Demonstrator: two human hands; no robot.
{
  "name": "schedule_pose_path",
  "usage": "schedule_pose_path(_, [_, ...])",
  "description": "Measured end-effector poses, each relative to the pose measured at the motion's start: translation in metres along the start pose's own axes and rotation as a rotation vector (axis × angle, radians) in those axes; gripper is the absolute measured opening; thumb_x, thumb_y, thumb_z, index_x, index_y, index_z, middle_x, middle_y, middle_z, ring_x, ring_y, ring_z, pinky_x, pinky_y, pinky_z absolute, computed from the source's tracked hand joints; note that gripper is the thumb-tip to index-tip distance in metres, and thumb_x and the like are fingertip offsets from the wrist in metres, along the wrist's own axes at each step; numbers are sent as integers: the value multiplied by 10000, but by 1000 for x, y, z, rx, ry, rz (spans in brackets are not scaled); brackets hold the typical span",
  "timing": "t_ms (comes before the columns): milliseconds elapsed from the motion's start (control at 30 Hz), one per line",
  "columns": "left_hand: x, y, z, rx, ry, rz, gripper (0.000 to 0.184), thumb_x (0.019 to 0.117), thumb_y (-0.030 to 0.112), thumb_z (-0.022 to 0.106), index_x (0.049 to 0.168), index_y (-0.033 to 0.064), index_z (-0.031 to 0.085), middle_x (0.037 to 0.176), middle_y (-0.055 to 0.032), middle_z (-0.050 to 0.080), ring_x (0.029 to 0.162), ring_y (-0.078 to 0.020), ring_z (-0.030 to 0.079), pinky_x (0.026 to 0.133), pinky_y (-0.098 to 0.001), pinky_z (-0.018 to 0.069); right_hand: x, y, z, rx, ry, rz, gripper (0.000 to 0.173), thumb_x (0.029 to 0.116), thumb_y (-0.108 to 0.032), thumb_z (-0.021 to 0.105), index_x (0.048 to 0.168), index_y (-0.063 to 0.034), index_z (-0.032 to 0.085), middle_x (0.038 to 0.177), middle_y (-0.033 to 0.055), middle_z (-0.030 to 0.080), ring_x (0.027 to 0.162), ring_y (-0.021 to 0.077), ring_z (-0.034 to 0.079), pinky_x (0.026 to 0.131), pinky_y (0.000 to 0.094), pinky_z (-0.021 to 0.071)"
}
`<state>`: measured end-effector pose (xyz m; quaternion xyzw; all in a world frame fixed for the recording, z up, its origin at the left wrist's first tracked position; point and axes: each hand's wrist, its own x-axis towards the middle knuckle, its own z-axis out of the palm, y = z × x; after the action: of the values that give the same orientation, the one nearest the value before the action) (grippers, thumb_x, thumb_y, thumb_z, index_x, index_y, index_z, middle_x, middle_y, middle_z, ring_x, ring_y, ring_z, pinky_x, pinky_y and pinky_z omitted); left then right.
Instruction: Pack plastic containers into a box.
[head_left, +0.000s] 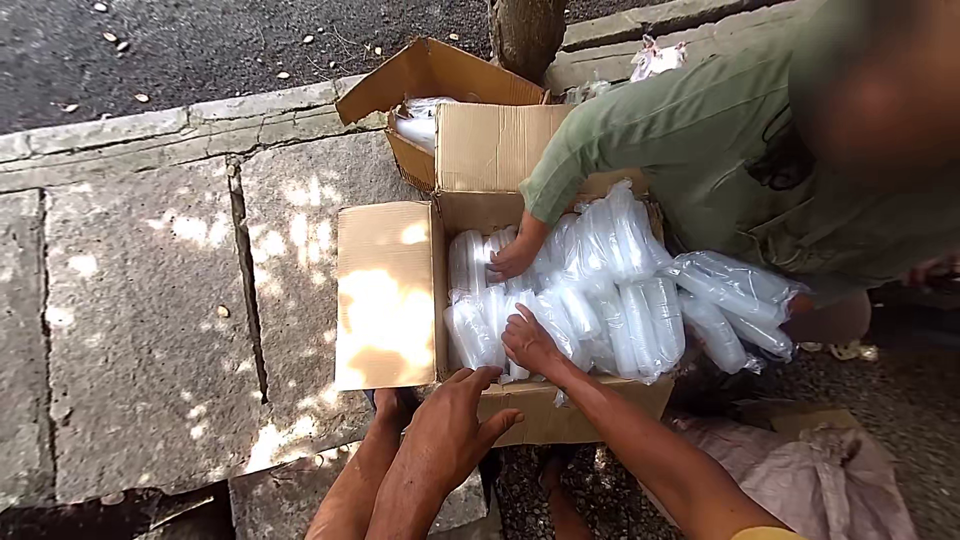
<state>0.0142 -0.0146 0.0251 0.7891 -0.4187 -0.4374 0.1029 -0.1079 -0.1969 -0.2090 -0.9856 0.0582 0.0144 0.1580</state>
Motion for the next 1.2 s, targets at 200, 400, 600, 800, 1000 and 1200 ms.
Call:
schedule_pose_path(200, [0, 0, -2, 6, -11, -11, 713, 875, 775, 564, 1407, 301, 595, 1227, 71, 677, 1060, -117, 652, 967, -460, 499, 1, 0, 1, -3, -11, 8, 178, 957, -206, 660, 878, -71, 744, 903, 75, 712, 1112, 299, 648, 1240, 551, 250])
schedule_pose_path(400, [1, 0, -2, -6, -3, 3, 700, 880, 761, 574, 1401, 294, 602, 1221, 61, 678, 1050, -125, 660, 935, -448, 527, 2, 7, 17, -2, 9, 7, 210, 975, -212, 621, 868, -73, 737, 898, 74, 707, 1119, 292, 644, 1248, 544, 237])
schedule_pose_path(600, [3, 1, -3, -4, -14, 1, 701, 880, 761, 576, 1408, 302, 596, 1232, 57, 676, 1056, -127, 663, 933, -441, 539, 3, 16, 40, -17, 26, -5, 242, 989, -211, 566, 875, -69, 727, 909, 76, 710, 1149, 279, 639, 1262, 538, 213])
schedule_pose_path(800, [3, 0, -2, -7, -13, 10, 701, 882, 759, 576, 1412, 300, 593, 1239, 58, 674, 1048, -121, 666, 922, -424, 550, 3, 16, 42, -24, 22, -4, 249, 995, -221, 559, 887, -74, 729, 922, 72, 711, 1158, 277, 633, 1265, 532, 207])
schedule_pose_path(1000, [1, 1, -2, -3, -15, 8, 695, 885, 755, 575, 1410, 300, 594, 1243, 66, 675, 1059, -120, 663, 940, -434, 540, 3, 17, 43, -35, 6, 0, 257, 997, -230, 548, 891, -79, 728, 921, 68, 706, 1158, 274, 628, 1266, 534, 195])
schedule_pose_path(1200, [-1, 0, -2, -3, -6, 15, 695, 882, 765, 566, 1398, 301, 603, 1223, 63, 677, 1055, -116, 659, 943, -434, 529, 3, 16, 42, -37, 3, -1, 250, 992, -220, 553, 881, -74, 724, 914, 69, 706, 1153, 275, 632, 1264, 538, 200])
